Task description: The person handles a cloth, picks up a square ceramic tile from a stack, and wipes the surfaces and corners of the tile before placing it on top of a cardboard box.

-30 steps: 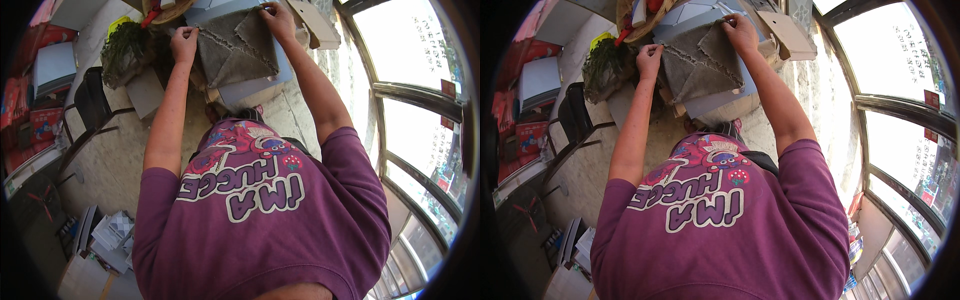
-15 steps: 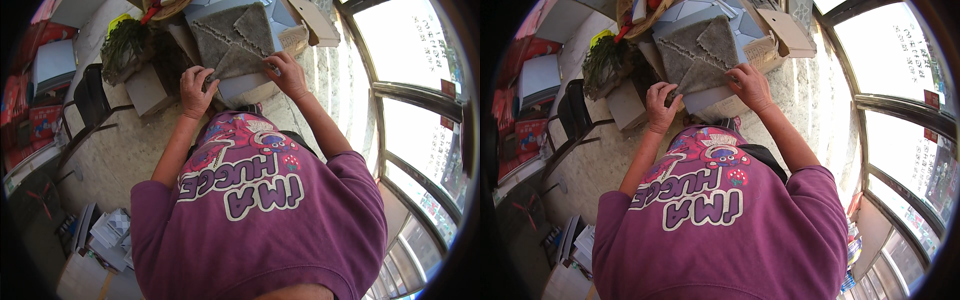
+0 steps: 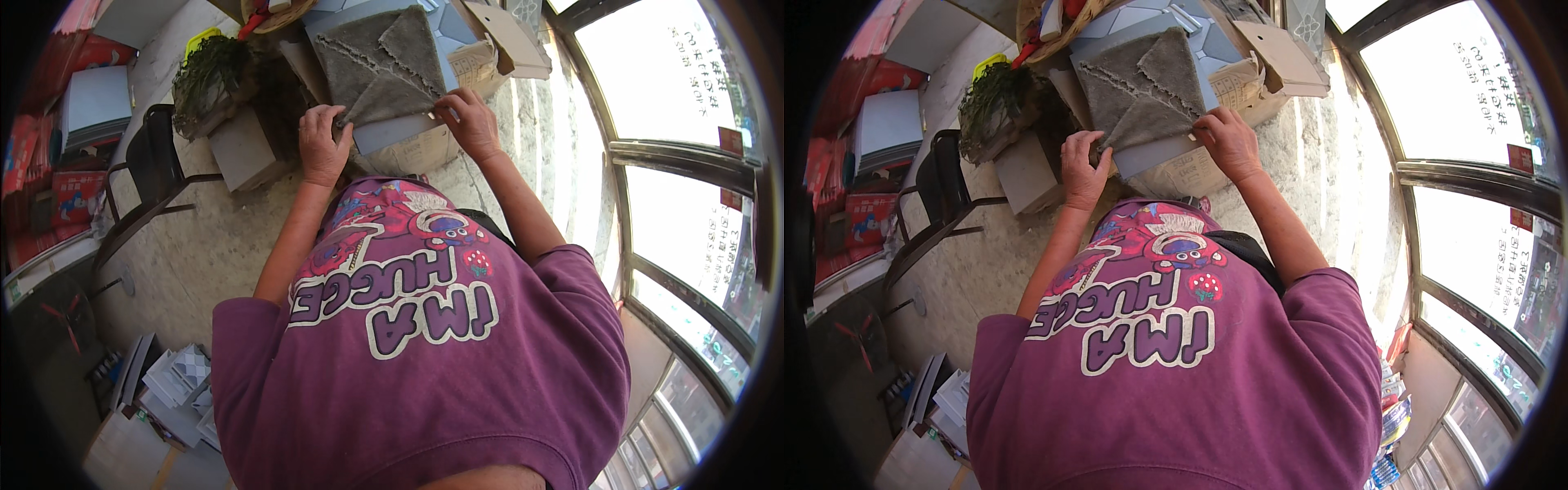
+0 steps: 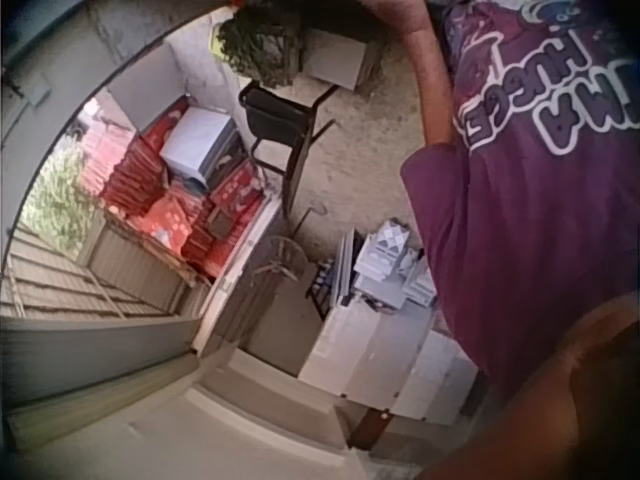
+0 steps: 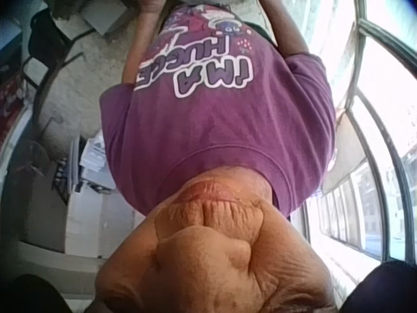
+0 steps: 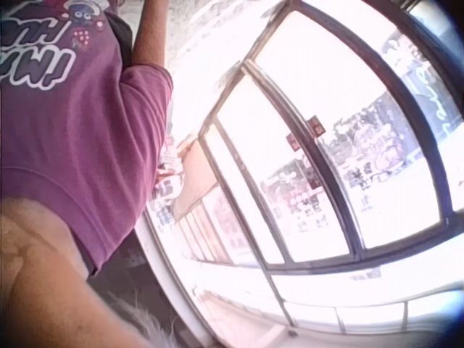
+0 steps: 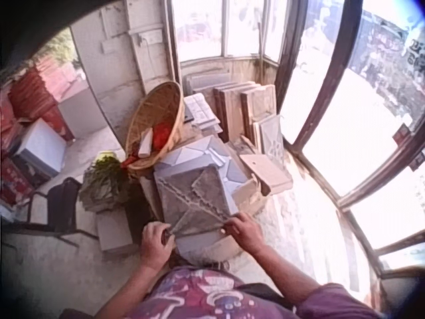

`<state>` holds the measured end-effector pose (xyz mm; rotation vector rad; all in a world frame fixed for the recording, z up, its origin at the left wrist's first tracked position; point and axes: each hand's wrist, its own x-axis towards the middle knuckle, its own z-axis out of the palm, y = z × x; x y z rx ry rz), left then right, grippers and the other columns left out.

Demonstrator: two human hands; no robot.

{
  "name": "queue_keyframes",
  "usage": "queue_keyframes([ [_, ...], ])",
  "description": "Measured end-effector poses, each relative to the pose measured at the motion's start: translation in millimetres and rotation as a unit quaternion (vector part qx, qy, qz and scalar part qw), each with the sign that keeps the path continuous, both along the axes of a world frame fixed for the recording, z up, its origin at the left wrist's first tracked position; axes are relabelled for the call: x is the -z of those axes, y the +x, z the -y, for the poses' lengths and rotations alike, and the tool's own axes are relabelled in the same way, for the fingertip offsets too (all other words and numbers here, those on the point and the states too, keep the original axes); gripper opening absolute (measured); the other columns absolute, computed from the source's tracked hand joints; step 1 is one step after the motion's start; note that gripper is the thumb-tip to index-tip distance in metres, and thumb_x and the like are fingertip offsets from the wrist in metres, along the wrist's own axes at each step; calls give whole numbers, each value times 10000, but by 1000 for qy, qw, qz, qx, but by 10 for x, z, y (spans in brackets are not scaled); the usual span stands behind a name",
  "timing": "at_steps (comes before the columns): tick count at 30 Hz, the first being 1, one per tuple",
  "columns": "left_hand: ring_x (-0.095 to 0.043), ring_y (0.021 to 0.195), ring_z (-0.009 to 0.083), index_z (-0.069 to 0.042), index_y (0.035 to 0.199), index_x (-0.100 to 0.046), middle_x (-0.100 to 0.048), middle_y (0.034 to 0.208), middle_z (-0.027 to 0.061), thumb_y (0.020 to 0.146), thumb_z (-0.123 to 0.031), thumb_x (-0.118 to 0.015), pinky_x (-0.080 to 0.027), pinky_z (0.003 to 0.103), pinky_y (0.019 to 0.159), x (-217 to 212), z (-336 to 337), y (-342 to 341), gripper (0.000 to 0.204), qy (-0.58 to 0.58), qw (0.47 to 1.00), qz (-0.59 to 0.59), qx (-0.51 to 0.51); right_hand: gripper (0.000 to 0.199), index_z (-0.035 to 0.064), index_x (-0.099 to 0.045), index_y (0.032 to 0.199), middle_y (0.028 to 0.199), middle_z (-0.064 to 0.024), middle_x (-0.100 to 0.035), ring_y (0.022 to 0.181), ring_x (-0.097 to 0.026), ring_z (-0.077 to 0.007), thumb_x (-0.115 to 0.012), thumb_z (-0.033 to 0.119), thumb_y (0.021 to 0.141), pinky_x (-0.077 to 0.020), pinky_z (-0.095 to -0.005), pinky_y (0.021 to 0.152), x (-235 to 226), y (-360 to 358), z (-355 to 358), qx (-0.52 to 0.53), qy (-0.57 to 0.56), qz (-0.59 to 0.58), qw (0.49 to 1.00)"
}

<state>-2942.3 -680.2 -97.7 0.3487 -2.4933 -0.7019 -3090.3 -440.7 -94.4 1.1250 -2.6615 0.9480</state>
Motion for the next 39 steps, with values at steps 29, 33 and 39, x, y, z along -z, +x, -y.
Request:
queue_keyframes([
  [29,-540,964,259,-130,1051,-636,-564,1025,52,690,-102,-720,-438,387,857,-2,-74,-34,372,-133,986,11,99,116,171,-655,889,884,-10,-598,863,-602,-227,-678,155,776,-512,-355,709,15,32,-9,1,1,-56,998],
  [33,-539,963,266,-126,1058,-629,-561,1020,62,690,-74,-696,-442,389,858,38,-45,-38,377,-144,983,5,110,138,164,-649,910,917,-6,-601,877,-602,-226,-674,146,776,-516,-347,725,114,14,-35,-8,3,-82,997],
  [39,-550,921,258,-116,1007,-646,-567,979,58,693,-12,-644,-459,374,808,53,-1,-84,331,-168,979,-7,118,141,162,-646,920,915,-3,-613,859,-605,-222,-663,140,781,-518,-344,729,63,-59,-30,-16,-32,-77,996],
])
